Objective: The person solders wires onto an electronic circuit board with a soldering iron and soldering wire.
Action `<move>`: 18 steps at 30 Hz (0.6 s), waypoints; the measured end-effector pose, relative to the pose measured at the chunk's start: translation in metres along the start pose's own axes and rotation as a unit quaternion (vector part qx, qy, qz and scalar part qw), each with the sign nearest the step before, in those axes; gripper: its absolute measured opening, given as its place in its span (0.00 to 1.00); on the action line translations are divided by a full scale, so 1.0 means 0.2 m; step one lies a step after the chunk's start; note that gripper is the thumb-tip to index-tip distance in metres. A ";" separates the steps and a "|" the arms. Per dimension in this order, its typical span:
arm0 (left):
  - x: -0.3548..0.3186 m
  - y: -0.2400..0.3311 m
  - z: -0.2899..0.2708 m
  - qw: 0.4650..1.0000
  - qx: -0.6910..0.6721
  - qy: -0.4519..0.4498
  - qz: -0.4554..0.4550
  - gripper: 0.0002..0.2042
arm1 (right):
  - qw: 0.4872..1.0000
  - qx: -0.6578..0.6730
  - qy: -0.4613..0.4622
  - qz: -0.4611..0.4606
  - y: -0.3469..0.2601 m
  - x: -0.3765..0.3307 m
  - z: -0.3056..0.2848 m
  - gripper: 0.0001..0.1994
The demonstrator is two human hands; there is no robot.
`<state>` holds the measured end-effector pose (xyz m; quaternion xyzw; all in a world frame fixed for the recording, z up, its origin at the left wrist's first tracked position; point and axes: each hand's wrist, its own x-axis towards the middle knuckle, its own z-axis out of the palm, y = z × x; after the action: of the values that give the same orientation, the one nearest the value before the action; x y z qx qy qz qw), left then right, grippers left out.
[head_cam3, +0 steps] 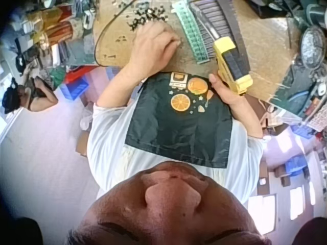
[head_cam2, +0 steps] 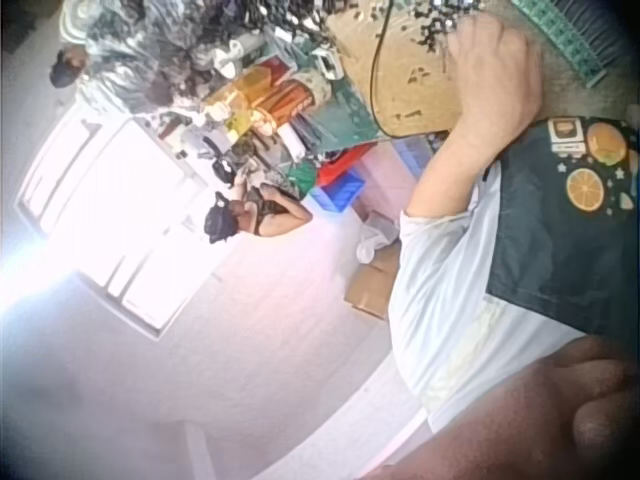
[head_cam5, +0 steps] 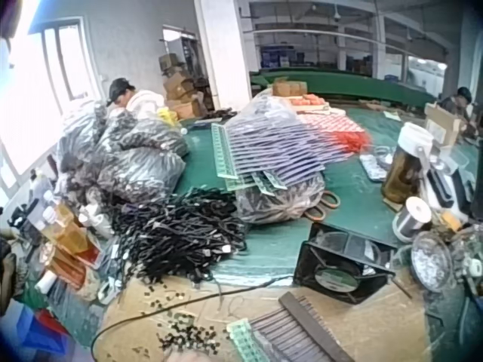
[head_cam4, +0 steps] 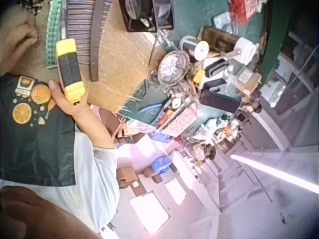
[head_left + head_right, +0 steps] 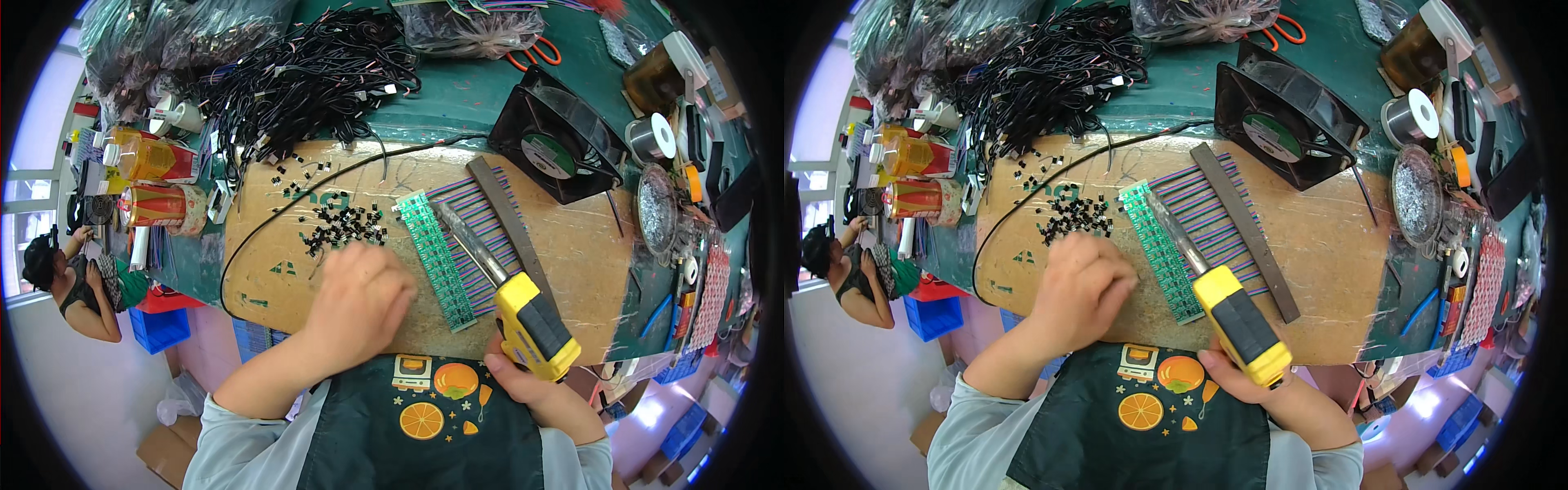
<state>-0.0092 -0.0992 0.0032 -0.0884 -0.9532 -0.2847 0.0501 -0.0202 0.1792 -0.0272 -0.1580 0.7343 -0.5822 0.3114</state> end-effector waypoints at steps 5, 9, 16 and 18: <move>-0.03 0.14 -0.01 0.987 -0.137 -0.073 0.049 0.10 | 0.998 -0.064 -0.005 -0.013 -0.05 0.07 0.07 0.14; -0.03 0.17 0.01 0.980 -0.173 -0.086 0.052 0.11 | 0.998 -0.047 0.004 -0.044 -0.03 0.08 0.07 0.24; -0.03 0.16 0.03 0.973 -0.217 -0.059 0.046 0.11 | 0.998 0.011 0.034 -0.059 -0.05 0.08 0.09 0.17; -0.03 0.16 0.04 0.973 -0.222 -0.038 0.053 0.11 | 0.996 0.080 0.031 0.003 -0.09 0.09 0.08 0.13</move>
<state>0.0032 -0.0701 0.0122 -0.1584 -0.8615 -0.4823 0.0083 -0.0249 0.1511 -0.0171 -0.1125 0.6955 -0.6426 0.3012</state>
